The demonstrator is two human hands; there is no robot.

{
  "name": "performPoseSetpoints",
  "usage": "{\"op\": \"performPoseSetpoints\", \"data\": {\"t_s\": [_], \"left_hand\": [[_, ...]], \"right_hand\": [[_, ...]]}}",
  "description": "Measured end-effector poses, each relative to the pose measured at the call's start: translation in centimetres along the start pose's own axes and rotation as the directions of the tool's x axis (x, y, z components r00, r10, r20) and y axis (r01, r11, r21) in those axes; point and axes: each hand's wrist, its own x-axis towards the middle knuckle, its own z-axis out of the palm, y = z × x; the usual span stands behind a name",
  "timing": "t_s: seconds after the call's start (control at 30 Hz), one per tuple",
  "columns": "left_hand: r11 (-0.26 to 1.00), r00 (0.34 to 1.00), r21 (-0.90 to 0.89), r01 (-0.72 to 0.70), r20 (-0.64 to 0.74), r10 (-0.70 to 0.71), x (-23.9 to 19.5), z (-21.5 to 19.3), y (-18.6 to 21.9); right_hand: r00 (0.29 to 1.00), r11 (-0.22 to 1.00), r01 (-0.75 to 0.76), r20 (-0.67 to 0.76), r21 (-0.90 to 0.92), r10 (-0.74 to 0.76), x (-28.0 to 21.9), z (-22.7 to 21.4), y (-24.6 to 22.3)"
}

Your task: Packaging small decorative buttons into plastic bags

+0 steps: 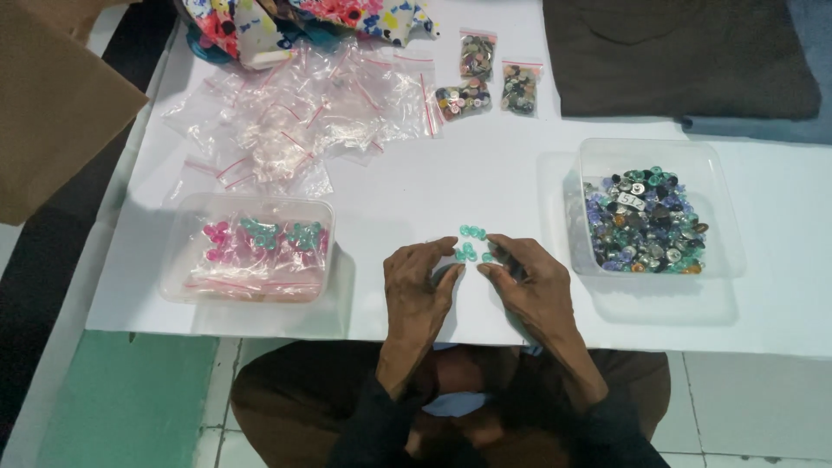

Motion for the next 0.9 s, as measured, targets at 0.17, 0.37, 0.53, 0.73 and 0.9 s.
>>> {"op": "performPoseSetpoints", "data": {"t_s": [0.17,0.37,0.53,0.73,0.9], "left_hand": [[0.999,0.999,-0.037,0.02,0.041,-0.018,0.3,-0.2,0.1],[0.999,0.997,-0.01,0.035,0.065,-0.034,0.5,-0.4,0.4],[0.998,0.995,-0.033,0.059,0.079,-0.056,0.7,-0.7,0.7],[0.998,0.997,-0.057,0.038,0.076,-0.034,0.8,-0.9,0.9],[0.997,0.997,-0.068,0.035,0.067,-0.03,0.8,-1.1,1.2]], "right_hand": [[0.998,0.996,-0.062,-0.005,0.07,0.062,0.2,-0.2,-0.8],[0.997,0.988,-0.08,-0.009,0.13,0.081,0.3,0.1,-0.6],[0.997,0.989,-0.075,-0.01,0.126,0.077,0.5,0.2,-0.6],[0.998,0.989,-0.07,0.004,0.13,0.07,0.5,0.2,-1.0],[0.996,0.991,-0.083,-0.005,0.106,0.084,0.6,0.3,-0.8]]}}
